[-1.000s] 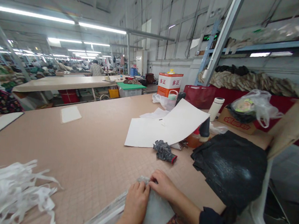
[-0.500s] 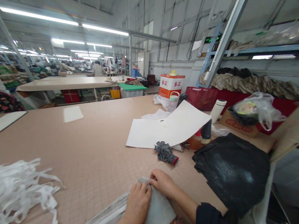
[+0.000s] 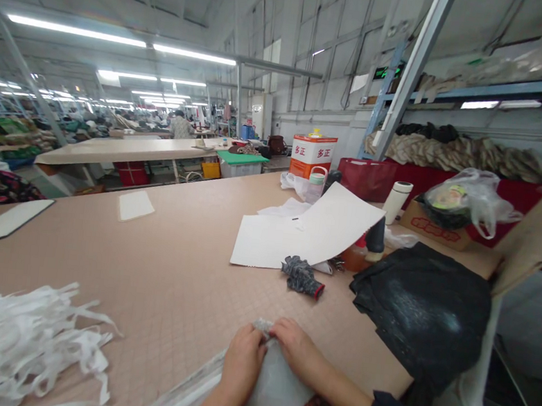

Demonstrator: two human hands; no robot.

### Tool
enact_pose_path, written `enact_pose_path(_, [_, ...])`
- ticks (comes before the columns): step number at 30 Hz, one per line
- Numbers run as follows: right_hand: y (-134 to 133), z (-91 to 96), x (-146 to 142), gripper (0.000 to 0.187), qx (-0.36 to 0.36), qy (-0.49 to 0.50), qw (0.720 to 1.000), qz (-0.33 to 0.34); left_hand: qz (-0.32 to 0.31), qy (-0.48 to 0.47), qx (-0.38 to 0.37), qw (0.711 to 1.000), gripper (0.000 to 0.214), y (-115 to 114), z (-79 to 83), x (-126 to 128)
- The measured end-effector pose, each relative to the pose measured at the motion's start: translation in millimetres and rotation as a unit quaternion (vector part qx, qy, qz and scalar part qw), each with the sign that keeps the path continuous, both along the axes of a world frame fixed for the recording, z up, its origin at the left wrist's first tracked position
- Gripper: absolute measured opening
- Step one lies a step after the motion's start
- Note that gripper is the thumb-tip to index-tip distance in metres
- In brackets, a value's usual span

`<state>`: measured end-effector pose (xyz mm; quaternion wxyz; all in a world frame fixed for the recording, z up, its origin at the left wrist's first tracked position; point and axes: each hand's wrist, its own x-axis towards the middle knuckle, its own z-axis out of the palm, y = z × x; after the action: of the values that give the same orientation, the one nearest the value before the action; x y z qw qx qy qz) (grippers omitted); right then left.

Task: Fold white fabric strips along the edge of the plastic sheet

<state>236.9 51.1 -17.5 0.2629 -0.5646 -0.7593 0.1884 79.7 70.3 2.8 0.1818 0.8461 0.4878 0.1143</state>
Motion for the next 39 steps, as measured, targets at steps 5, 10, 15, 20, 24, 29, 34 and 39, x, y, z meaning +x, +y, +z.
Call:
enact_pose_path(5, [-7.2, 10.2, -4.7, 0.03, 0.003, -0.046, 0.999, 0.023, -0.059, 0.054, 0.024, 0.997, 0.023, -3.2, -0.6, -10.1])
enact_pose_path(10, [-17.6, 10.8, -8.7, 0.023, 0.065, -0.133, 0.985, 0.086, -0.119, 0.117, 0.076, 0.983, 0.025, -12.4, 2.4, -23.6])
enact_pose_path(15, [-19.3, 8.8, -10.7, 0.021, 0.068, -0.185, 0.976, 0.088, -0.09, 0.137, 0.008, 0.986, 0.023, -18.4, 12.4, -68.6])
enact_pose_path(20, [-24.3, 12.9, -20.7, 0.032, 0.06, -0.228, 0.969, 0.071, -0.082, 0.162, 0.014, 0.983, 0.021, -29.5, 7.8, -102.1])
enact_pose_path(24, [-25.9, 15.0, -14.0, 0.033, 0.05, -0.189, 0.977, 0.089, -0.055, 0.143, -0.005, 0.988, 0.021, -31.9, 9.7, -118.2])
enact_pose_path(29, [-15.1, 18.5, -25.2, 0.028, 0.033, -0.234, 0.969, 0.068, 0.023, 0.081, -0.097, 0.992, 0.02, -28.0, 24.1, -139.9])
enact_pose_path(34, [-20.3, 17.5, -82.4, 0.024, 0.066, -0.219, 0.965, 0.127, 0.002, 0.133, -0.04, 0.99, 0.021, -37.2, 22.0, -138.9])
enact_pose_path(39, [-34.0, 14.3, -98.8, 0.018, 0.12, -0.234, 0.946, 0.189, -0.068, 0.211, 0.058, 0.973, 0.017, -51.5, 9.0, -134.9])
